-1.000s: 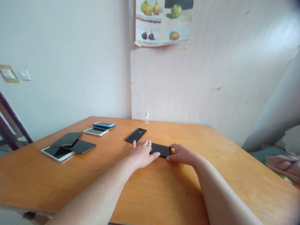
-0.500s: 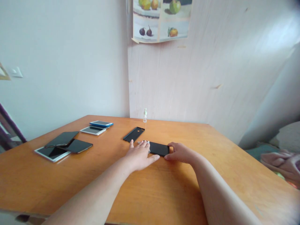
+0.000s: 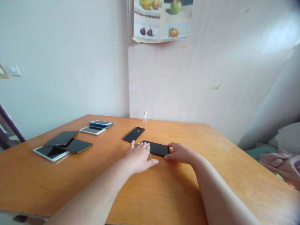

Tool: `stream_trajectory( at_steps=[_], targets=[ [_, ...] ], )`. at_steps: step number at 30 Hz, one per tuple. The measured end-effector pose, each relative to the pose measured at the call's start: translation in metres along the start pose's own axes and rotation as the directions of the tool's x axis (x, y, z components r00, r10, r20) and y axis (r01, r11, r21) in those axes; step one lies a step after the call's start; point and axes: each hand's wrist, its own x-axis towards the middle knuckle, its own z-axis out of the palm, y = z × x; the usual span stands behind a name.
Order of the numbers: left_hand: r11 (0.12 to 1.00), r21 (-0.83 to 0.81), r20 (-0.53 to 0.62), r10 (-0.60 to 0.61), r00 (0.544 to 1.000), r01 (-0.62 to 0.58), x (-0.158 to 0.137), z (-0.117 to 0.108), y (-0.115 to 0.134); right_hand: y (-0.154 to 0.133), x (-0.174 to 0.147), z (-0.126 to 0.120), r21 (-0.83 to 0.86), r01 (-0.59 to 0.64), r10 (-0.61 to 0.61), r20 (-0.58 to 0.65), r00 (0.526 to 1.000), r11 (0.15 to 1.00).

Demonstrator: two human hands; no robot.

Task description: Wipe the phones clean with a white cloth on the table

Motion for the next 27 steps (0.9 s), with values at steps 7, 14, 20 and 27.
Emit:
stream_trajectory(
  at_steps=[7,14,20,27],
  targets=[
    [0.975,-0.097,0.057,0.208,0.977,-0.201,-0.006,0.004,0.012,-0.002,-0.002,-0.001,0.032,-0.018,0.018,0.011,1.000,0.999],
    [1.000,0.005,0.015,-0.025,1.000,0.025,-0.004,0.001,0.003,0.000,-0.001,0.000,0.021,0.002,-0.002,-0.001,1.000,1.000],
    [1.000,-0.003,0.027,0.031,0.999,-0.031,-0.008,0.004,0.012,-0.001,-0.001,0.000,0.023,-0.006,0.006,0.002,1.000,1.000],
    [0.999,0.005,0.009,0.032,0.999,-0.032,-0.007,0.003,0.011,0.000,-0.001,0.000,0.024,-0.003,0.004,-0.005,1.000,1.000]
  ],
)
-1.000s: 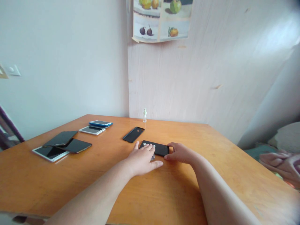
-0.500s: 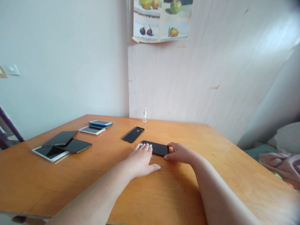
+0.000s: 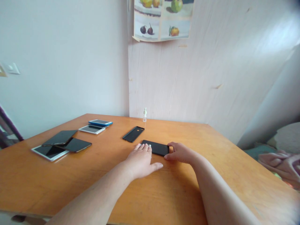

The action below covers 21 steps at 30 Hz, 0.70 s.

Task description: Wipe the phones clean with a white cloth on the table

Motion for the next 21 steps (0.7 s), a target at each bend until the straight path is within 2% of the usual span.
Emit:
stream_trajectory(
  at_steps=[2,4,10,12,17,19,21],
  targets=[
    [0.998,0.010,-0.016,-0.064,0.998,0.064,0.001,-0.002,-0.003,0.000,0.000,0.000,0.003,-0.007,0.007,0.002,1.000,1.000],
    [0.998,0.005,-0.021,-0.064,0.998,0.064,0.000,-0.002,-0.004,0.000,0.000,0.000,0.002,-0.008,0.008,-0.003,1.000,1.000],
    [0.985,-0.069,0.015,0.161,0.987,-0.160,-0.005,-0.001,0.008,0.000,0.000,0.001,-0.001,0.002,-0.002,-0.003,1.000,1.000],
    [0.989,-0.058,0.019,0.135,0.991,-0.133,-0.005,-0.003,0.008,0.001,0.001,0.001,-0.004,0.004,-0.004,-0.002,1.000,1.000],
    [0.999,0.013,0.019,-0.049,0.999,0.049,-0.004,-0.007,0.001,0.002,0.001,0.001,-0.013,-0.001,0.001,0.006,1.000,1.000],
    [0.998,0.008,0.016,-0.061,0.998,0.060,-0.004,-0.006,0.000,0.001,0.001,0.000,-0.008,-0.006,0.007,0.009,1.000,1.000],
    [1.000,-0.014,0.024,-0.006,1.000,0.006,-0.004,-0.003,0.002,0.000,0.000,0.000,0.000,-0.012,0.012,0.011,1.000,1.000]
  ],
)
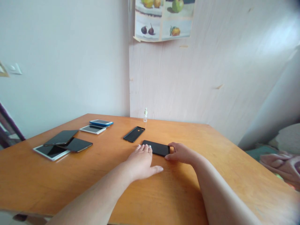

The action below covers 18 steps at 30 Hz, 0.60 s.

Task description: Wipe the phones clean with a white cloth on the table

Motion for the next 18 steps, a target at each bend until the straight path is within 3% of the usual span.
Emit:
stream_trajectory(
  at_steps=[3,5,10,12,18],
  targets=[
    [0.991,-0.043,0.014,0.129,0.992,-0.129,-0.0016,0.0033,0.0045,-0.0009,-0.0008,-0.0001,0.006,-0.005,0.005,0.001,1.000,1.000],
    [0.988,-0.049,0.010,0.149,0.989,-0.148,-0.0022,0.0026,0.0061,-0.0007,-0.0006,0.0001,0.010,-0.002,0.002,-0.001,1.000,1.000],
    [0.999,0.034,0.007,-0.032,0.999,0.032,-0.0013,-0.0051,0.0021,0.0005,0.0001,0.0002,-0.012,0.009,-0.009,-0.013,1.000,1.000],
    [0.997,0.051,0.015,-0.050,0.999,0.050,-0.0010,-0.0055,0.0008,0.0001,-0.0001,-0.0001,-0.011,0.009,-0.009,-0.005,1.000,1.000],
    [0.990,-0.019,0.027,0.139,0.990,-0.138,-0.0033,0.0039,0.0071,-0.0016,-0.0012,-0.0012,-0.008,0.007,-0.007,-0.008,1.000,1.000]
  ],
)
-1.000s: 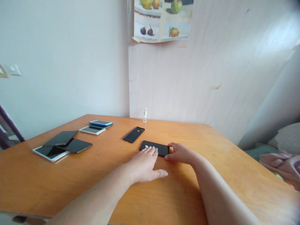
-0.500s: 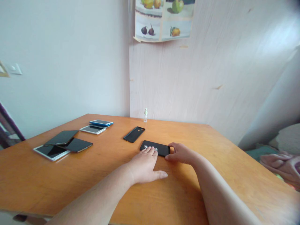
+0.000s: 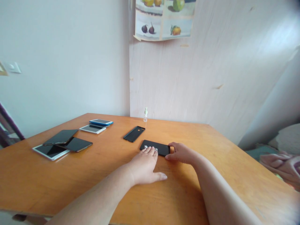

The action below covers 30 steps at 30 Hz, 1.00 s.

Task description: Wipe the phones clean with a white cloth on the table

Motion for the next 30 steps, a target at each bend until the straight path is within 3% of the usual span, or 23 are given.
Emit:
stream_trajectory(
  at_steps=[4,10,18,20,25,27,30],
  targets=[
    [1.000,-0.016,-0.001,0.019,1.000,-0.019,0.000,0.000,0.001,0.002,0.001,0.001,0.011,0.004,-0.004,-0.007,1.000,1.000],
    [0.984,0.074,-0.036,-0.158,0.987,0.161,0.004,-0.003,-0.010,0.001,0.001,0.001,-0.019,-0.002,0.002,0.009,1.000,1.000],
    [0.991,-0.075,-0.023,0.112,0.993,-0.114,0.004,-0.001,-0.003,-0.003,-0.001,0.001,0.000,0.010,-0.010,-0.006,1.000,1.000],
    [0.995,-0.073,-0.022,0.073,0.997,-0.074,0.006,-0.001,-0.007,-0.001,0.000,0.002,-0.005,0.011,-0.011,-0.014,1.000,1.000],
    [0.987,-0.006,-0.068,-0.162,0.984,0.162,0.012,0.001,-0.022,0.002,0.003,0.003,-0.021,0.003,-0.003,-0.003,1.000,1.000],
    [0.988,-0.005,-0.063,-0.155,0.986,0.155,0.012,0.002,-0.022,0.002,0.003,0.003,-0.024,0.002,-0.002,-0.002,1.000,1.000],
    [0.998,-0.054,-0.024,-0.026,0.999,0.025,0.011,0.003,-0.016,0.001,0.003,0.003,-0.026,0.010,-0.011,-0.015,1.000,1.000]
  ],
)
